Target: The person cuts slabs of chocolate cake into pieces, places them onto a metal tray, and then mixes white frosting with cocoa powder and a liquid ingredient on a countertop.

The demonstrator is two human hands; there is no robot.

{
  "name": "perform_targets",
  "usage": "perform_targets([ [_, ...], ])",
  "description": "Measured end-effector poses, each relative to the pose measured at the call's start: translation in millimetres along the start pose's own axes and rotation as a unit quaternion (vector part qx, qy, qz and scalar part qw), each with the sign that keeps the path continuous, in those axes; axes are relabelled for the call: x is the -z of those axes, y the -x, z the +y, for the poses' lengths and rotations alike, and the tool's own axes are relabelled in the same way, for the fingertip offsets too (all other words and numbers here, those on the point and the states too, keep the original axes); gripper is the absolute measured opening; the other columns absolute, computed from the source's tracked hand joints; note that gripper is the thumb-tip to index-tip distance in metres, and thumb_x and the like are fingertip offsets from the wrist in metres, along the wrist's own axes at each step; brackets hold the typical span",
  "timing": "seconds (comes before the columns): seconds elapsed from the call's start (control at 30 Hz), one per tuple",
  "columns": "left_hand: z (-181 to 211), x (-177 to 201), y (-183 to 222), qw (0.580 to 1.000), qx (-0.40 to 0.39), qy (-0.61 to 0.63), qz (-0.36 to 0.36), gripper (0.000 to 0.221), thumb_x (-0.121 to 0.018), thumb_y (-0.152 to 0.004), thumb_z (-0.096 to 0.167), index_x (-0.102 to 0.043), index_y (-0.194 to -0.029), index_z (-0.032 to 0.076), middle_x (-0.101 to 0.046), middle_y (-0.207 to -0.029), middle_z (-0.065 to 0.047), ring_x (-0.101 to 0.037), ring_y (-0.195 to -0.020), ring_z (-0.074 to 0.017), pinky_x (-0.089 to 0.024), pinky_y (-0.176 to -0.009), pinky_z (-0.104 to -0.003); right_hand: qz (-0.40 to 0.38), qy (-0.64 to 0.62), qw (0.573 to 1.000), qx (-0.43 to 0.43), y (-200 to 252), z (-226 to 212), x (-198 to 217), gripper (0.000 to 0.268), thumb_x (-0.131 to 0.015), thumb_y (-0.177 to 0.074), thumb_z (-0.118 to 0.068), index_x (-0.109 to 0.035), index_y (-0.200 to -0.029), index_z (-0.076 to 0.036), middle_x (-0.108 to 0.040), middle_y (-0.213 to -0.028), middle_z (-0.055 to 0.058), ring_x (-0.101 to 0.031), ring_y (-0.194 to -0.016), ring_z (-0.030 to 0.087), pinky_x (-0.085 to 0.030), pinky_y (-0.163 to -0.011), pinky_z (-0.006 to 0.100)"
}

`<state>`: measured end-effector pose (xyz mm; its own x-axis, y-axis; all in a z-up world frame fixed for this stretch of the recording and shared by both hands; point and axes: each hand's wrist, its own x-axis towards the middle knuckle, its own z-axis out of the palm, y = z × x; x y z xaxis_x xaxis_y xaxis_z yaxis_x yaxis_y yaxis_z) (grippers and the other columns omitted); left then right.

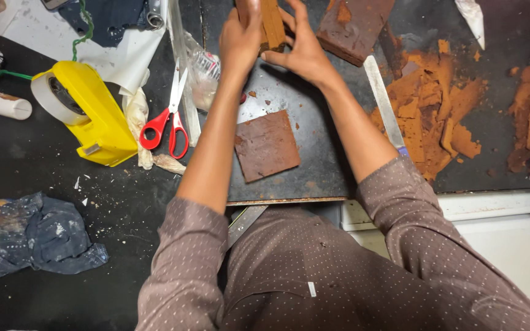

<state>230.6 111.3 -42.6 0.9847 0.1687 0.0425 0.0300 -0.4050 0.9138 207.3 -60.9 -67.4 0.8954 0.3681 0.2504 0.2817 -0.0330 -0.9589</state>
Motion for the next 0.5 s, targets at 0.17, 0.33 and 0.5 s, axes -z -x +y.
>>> perform_targets([
  [0.17,29.9,92.9,147.9,0.995,-0.086,-0.015,0.043,0.067,-0.074,-0.101,0.038,-0.051,-0.147,-0.004,-0.062,-0.140,-0.025,-0.064,-0.129,-0.0333,-0.050,-0.108,-0.041,0.093,0.163,0.974,-0.130,102.1,-73.8,8.9,0.093,-0.089,-0.092,-0.023,-0.027,-0.159,-0.005,-0.043,-0.161,0.025,-0.050,-0.145,0.035,-0.046,-0.118,0.045],
  [0.33,49.2,95.7,254.6,0.994,0.097,-0.031,-0.028,0.072,-0.077,-0.085,0.042,-0.055,-0.135,-0.004,-0.062,-0.120,-0.024,-0.063,-0.108,-0.0403,-0.053,-0.092,-0.046,0.061,0.067,0.976,-0.198,188.7,-115.4,-63.0,0.094,-0.084,-0.085,-0.025,-0.028,-0.157,-0.003,-0.050,-0.153,0.022,-0.053,-0.137,0.030,-0.049,-0.108,0.041],
  [0.5,56.8,69.5,257.3,0.995,-0.029,-0.091,-0.019,0.094,-0.083,-0.085,0.043,-0.037,-0.149,-0.009,-0.051,-0.132,-0.030,-0.052,-0.125,-0.0445,-0.042,-0.105,-0.052,0.124,0.116,0.975,-0.143,187.8,-131.1,-71.6,0.087,-0.081,-0.086,-0.011,-0.032,-0.157,-0.002,-0.050,-0.153,0.023,-0.052,-0.135,0.030,-0.045,-0.108,0.039],
])
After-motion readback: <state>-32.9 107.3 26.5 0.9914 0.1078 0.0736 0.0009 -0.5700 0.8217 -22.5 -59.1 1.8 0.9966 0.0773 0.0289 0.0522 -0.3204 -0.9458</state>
